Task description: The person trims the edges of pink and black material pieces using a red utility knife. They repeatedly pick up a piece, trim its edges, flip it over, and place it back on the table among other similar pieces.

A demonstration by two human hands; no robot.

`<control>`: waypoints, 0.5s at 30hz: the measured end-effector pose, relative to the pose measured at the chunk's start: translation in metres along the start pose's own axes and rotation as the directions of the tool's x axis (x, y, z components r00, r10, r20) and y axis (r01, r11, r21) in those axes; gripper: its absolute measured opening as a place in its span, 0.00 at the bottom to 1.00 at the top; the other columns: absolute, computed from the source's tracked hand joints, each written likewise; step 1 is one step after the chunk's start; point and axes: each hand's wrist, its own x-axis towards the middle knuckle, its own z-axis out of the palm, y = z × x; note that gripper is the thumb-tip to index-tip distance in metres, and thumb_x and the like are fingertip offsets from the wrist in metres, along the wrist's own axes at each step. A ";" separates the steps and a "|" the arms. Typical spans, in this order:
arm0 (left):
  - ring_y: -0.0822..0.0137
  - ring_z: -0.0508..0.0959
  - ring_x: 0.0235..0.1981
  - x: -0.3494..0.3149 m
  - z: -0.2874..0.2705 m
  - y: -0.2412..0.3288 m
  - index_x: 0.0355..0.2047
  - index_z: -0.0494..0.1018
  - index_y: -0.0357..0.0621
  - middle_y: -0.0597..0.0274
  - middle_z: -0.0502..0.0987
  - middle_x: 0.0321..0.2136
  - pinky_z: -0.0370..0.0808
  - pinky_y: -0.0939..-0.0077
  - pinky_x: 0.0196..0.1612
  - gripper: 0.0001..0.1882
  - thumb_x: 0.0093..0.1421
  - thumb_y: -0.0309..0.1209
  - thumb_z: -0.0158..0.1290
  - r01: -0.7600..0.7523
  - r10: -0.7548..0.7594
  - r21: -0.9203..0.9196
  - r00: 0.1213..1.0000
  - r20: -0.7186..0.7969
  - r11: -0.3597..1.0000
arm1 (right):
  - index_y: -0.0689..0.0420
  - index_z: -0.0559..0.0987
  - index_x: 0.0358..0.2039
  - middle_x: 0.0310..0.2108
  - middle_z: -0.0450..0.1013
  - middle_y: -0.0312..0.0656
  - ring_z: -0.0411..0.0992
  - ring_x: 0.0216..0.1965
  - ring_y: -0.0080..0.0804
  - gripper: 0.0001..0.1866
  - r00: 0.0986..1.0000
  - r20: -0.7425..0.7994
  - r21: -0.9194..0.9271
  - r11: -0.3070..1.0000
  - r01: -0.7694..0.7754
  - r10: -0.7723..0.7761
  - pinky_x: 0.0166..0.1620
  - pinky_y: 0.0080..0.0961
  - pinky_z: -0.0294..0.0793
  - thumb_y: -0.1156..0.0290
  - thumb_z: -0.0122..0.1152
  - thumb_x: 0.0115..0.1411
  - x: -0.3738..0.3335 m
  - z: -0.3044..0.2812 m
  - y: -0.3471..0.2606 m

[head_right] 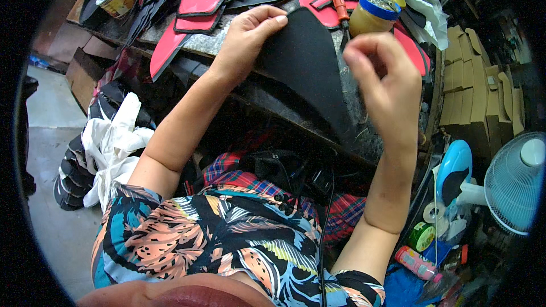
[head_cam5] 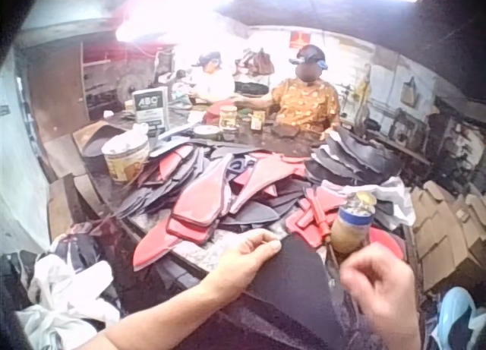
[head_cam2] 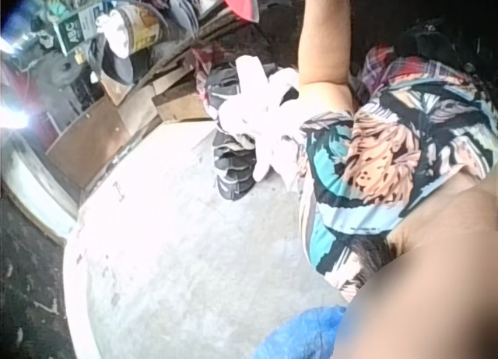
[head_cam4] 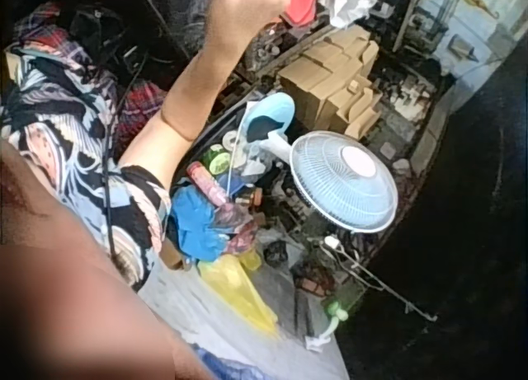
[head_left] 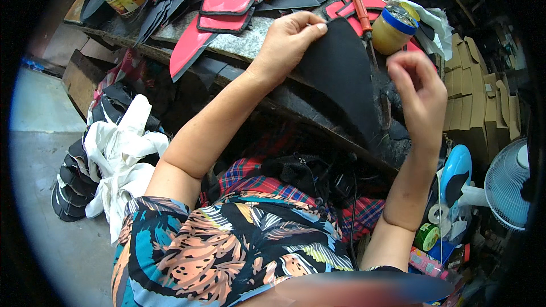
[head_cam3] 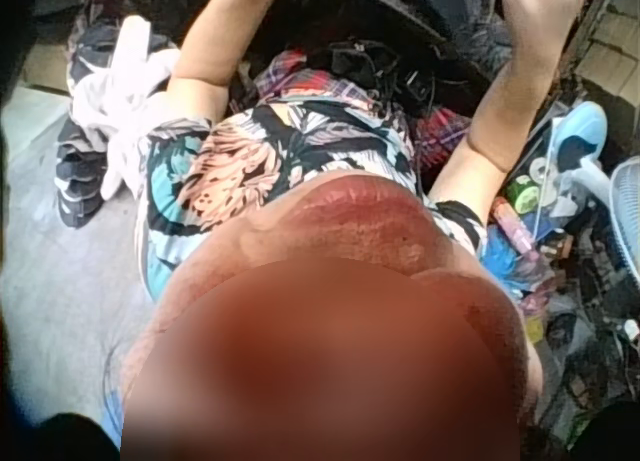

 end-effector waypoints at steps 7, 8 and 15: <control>0.76 0.78 0.34 -0.021 0.009 0.020 0.47 0.69 0.40 0.65 0.76 0.36 0.79 0.78 0.37 0.09 0.70 0.29 0.47 0.088 -0.120 -0.424 0.991 -0.050 0.901 | 0.64 0.80 0.43 0.31 0.77 0.50 0.77 0.35 0.47 0.20 0.921 0.390 0.051 0.998 -0.031 0.008 0.43 0.36 0.75 0.57 0.65 0.62 -0.035 0.033 0.001; 0.73 0.79 0.34 -0.027 0.009 0.022 0.47 0.67 0.42 0.63 0.76 0.38 0.82 0.73 0.36 0.09 0.70 0.29 0.45 0.110 -0.120 -0.337 0.993 -0.009 0.935 | 0.65 0.80 0.39 0.32 0.78 0.49 0.77 0.34 0.40 0.21 0.916 0.382 -0.047 0.992 -0.114 0.123 0.41 0.33 0.76 0.55 0.64 0.64 -0.028 0.031 0.012; 0.68 0.82 0.43 -0.047 0.004 0.023 0.54 0.68 0.40 0.55 0.80 0.41 0.84 0.71 0.40 0.15 0.68 0.29 0.51 0.267 -0.221 -0.197 0.949 0.225 0.943 | 0.64 0.78 0.48 0.43 0.79 0.40 0.76 0.43 0.24 0.16 0.962 0.101 0.703 0.666 -0.251 0.255 0.50 0.24 0.74 0.65 0.63 0.67 -0.004 0.044 0.057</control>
